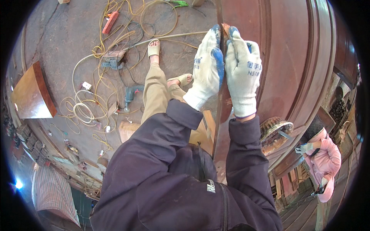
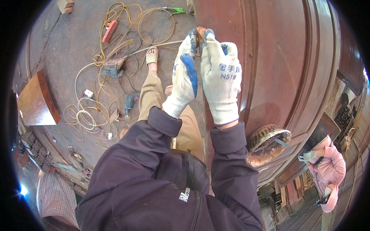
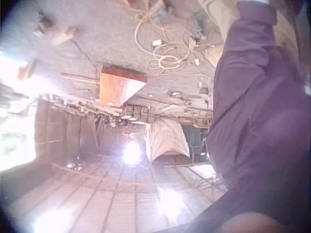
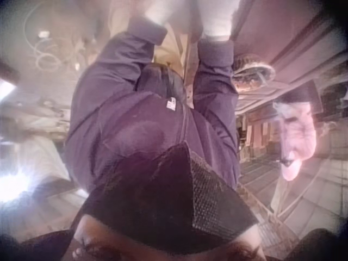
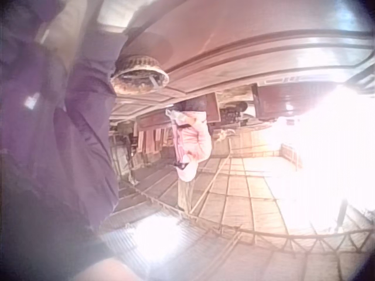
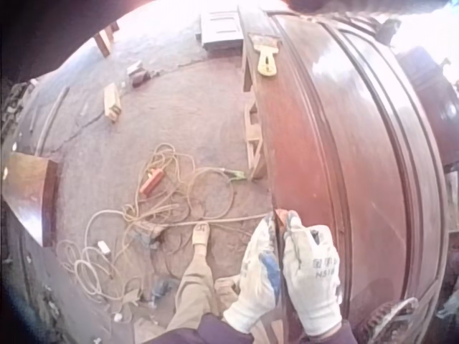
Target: The person applies a dark filler paste into the grooves and recessed panels of a large wooden door using a small putty knife. They repeatedly scoop filler from a container and smooth it into the door's contours, then briefly use a power sander on the surface.
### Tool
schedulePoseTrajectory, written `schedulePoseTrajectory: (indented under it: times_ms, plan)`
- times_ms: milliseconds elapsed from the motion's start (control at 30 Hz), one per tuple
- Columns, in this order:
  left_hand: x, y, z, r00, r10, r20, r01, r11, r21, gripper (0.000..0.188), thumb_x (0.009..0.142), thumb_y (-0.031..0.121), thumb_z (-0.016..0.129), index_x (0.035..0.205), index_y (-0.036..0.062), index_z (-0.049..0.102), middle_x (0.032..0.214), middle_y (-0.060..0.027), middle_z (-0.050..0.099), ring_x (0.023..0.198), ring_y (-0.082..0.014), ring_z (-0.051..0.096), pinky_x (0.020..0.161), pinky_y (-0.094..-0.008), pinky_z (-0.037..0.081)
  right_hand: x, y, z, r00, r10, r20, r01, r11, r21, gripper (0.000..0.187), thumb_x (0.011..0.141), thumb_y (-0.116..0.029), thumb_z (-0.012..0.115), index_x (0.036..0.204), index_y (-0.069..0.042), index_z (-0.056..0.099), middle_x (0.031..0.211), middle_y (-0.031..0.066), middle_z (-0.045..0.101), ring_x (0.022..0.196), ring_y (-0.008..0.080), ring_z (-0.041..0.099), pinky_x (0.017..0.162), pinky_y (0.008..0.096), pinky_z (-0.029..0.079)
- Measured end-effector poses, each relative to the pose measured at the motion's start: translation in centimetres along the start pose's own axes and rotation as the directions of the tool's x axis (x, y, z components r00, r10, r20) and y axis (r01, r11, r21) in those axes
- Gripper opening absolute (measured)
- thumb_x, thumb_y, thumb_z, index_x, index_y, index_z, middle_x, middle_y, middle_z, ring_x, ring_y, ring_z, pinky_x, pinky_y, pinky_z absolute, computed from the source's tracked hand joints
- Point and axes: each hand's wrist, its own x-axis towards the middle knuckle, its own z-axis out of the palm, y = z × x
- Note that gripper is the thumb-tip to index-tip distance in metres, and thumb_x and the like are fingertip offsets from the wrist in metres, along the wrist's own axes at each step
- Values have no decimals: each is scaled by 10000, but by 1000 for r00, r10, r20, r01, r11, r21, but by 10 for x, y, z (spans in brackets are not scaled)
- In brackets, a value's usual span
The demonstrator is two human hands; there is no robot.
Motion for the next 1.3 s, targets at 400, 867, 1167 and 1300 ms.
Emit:
schedulePoseTrajectory:
  times_ms: [400, 867, 1167, 1300]
  plan:
    - [-4, -8, 1, 999, -16, -31, 13, 996, -87, 544, 1073, 343, 291, 1426, -45, 433, 1443, -250, 476, 1321, -412, 465, 1125, -441, 339, -23, 8, -11, 999, 48, 17, -49, 998, 41, 368, 895, -60, 660, 1261, -102, 664, 898, 138, 597, 733, 270, 641, 645, 367, 508]
    - [0, -13, -2, 994, 53, -93, -59, 996, -69, 499, 1076, 304, 332, 1423, -39, 436, 1418, -246, 497, 1292, -404, 494, 1106, -440, 359, -32, 0, -11, 992, 81, 95, -84, 996, 33, 346, 885, -48, 670, 1230, -74, 667, 922, 139, 615, 755, 276, 651, 654, 363, 519]
    - [-1, -8, 4, 990, 141, -17, -138, 983, 122, 516, 1055, 277, 345, 1480, -15, 375, 1473, -244, 437, 1291, -434, 459, 1094, -462, 357, -37, 14, -10, 982, 181, -48, -170, 969, 179, 324, 931, 4, 609, 1244, -55, 672, 963, 120, 651, 835, 219, 627, 750, 324, 500]
    - [-5, -6, 7, 991, 130, -42, -124, 984, 127, 527, 1059, 290, 330, 1487, -15, 364, 1496, -236, 415, 1306, -425, 447, 1102, -455, 347, -39, 11, -10, 975, 222, -21, -214, 957, 195, 302, 957, 4, 577, 1243, -27, 669, 1100, 104, 689, 966, 178, 644, 881, 298, 505]
